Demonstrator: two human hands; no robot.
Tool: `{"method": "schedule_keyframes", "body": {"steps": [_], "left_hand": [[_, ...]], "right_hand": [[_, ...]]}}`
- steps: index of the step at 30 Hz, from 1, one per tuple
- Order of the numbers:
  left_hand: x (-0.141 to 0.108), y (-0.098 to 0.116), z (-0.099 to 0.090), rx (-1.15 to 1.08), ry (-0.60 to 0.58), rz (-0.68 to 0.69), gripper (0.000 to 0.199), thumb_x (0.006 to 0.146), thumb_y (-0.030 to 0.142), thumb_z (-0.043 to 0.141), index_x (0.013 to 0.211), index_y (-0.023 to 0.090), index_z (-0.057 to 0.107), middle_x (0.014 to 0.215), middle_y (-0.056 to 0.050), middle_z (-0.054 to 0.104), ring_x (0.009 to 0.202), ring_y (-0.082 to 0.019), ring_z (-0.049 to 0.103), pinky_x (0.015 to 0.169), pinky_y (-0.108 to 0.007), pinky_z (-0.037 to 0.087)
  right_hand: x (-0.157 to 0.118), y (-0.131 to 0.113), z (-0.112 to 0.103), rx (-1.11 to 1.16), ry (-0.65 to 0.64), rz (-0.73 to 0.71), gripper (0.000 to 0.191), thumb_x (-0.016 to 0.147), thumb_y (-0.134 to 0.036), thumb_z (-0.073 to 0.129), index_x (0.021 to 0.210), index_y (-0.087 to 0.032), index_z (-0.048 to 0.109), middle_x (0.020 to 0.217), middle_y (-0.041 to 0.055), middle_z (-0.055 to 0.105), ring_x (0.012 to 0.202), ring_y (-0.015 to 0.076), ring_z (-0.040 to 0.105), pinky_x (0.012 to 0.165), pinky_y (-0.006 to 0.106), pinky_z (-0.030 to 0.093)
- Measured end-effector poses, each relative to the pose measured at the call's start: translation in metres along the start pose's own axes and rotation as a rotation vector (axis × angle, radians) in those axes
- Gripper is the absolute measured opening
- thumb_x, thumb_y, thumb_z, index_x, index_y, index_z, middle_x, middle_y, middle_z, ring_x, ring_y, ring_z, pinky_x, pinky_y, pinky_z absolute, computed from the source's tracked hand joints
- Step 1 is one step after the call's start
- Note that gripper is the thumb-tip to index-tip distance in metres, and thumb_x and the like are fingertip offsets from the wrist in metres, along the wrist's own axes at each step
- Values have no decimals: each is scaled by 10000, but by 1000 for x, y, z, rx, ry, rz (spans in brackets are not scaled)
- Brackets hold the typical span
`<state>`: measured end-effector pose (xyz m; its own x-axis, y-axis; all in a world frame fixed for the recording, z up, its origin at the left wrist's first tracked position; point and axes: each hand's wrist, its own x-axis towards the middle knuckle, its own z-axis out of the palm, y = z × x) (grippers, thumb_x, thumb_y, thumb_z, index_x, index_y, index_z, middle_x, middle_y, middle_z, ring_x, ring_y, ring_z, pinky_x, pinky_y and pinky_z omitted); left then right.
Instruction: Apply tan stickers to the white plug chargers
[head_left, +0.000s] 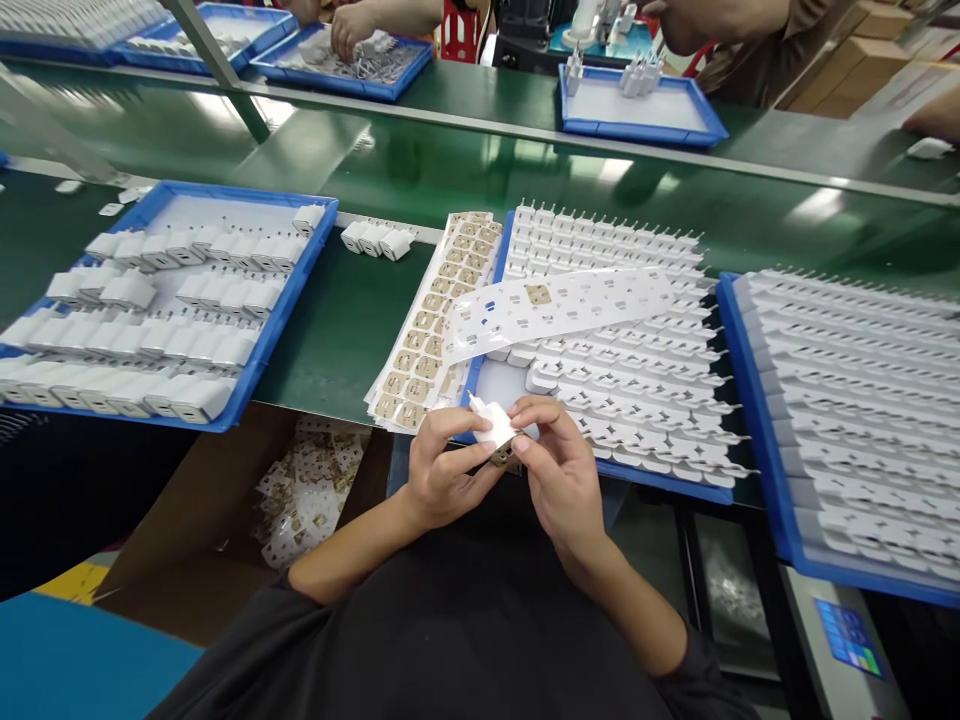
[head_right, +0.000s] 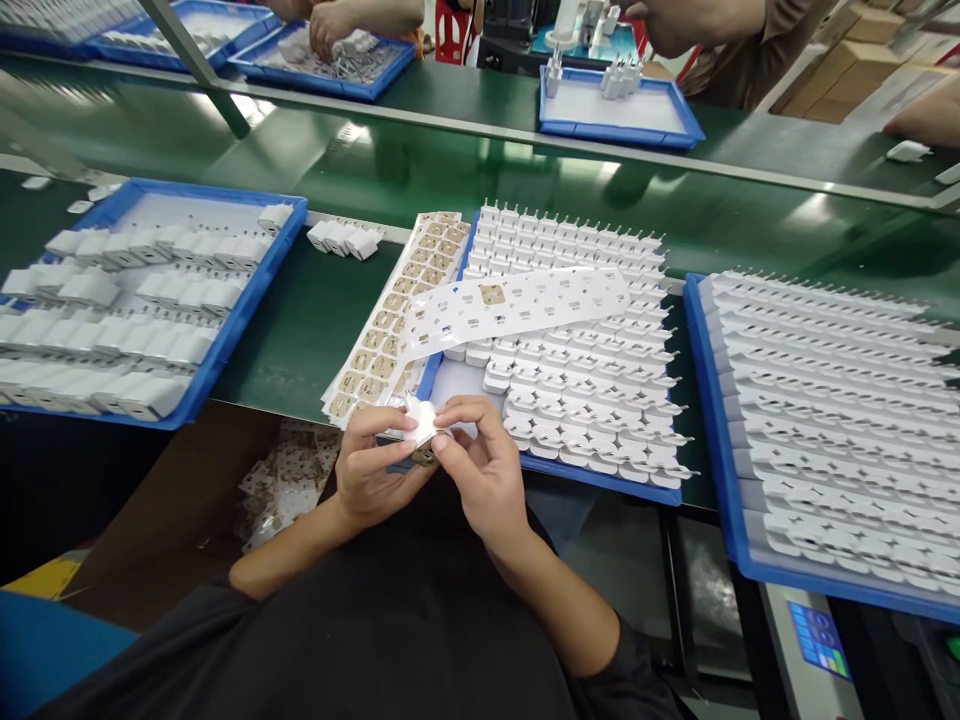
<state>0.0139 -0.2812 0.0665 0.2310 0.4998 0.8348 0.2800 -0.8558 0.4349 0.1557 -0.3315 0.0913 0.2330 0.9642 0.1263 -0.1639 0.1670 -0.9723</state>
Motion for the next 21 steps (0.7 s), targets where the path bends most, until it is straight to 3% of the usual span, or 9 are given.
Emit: {"method": "schedule_keyframes", "body": {"steps": [6, 9, 13, 17, 19, 21], "left_hand": [[-2, -1, 1, -104, 12, -115, 361, 807, 219, 811, 1033, 275, 535, 1022, -25, 624, 877, -161, 664, 745, -316, 590], [-1, -1, 0, -179, -15, -158, 377, 809, 224, 814, 1064, 269, 540, 1019, -31, 616, 877, -162, 665, 728, -309, 589], [0, 2, -1, -213, -48, -161, 400, 804, 232, 816, 1104, 251, 551, 1001, -37, 636, 880, -168, 675, 766, -319, 593], [-2, -1, -4, -290, -77, -322, 384, 807, 262, 813, 1096, 228, 562, 1031, -63, 650, 952, -188, 684, 768, -305, 603], [-3, -10, -11, -318, -61, -458, 385, 804, 277, 817, 1090, 225, 564, 1088, -74, 642, 1003, -193, 683, 740, -276, 608], [-4, -24, -25, -294, 21, -580, 397, 802, 313, 821, 1092, 228, 562, 1124, -70, 627, 1029, -193, 680, 730, -258, 611]], "right_hand": [[0, -4, -5, -19, -62, 27, 140, 921, -240, 621, 1009, -304, 708, 1077, 35, 620, 1061, 200, 616, 878, 340, 549], [4, -10, -10, -165, -87, -28, 161, 928, -224, 623, 1056, -297, 689, 1049, 34, 649, 978, 192, 633, 834, 346, 547], [9, -16, -14, -508, -61, -344, 173, 915, -143, 640, 1003, -288, 673, 961, 33, 683, 920, 205, 640, 833, 387, 526], [7, -16, -15, -692, -122, -612, 237, 867, -90, 664, 1012, -277, 657, 972, 47, 699, 900, 214, 654, 822, 393, 529], [1, -14, -12, -579, -226, -584, 225, 877, -98, 646, 1016, -274, 643, 954, 43, 702, 880, 206, 668, 792, 372, 541], [-5, -7, -4, -434, -367, -440, 188, 906, -117, 614, 1007, -274, 638, 937, 36, 707, 858, 193, 681, 751, 340, 552]]}}
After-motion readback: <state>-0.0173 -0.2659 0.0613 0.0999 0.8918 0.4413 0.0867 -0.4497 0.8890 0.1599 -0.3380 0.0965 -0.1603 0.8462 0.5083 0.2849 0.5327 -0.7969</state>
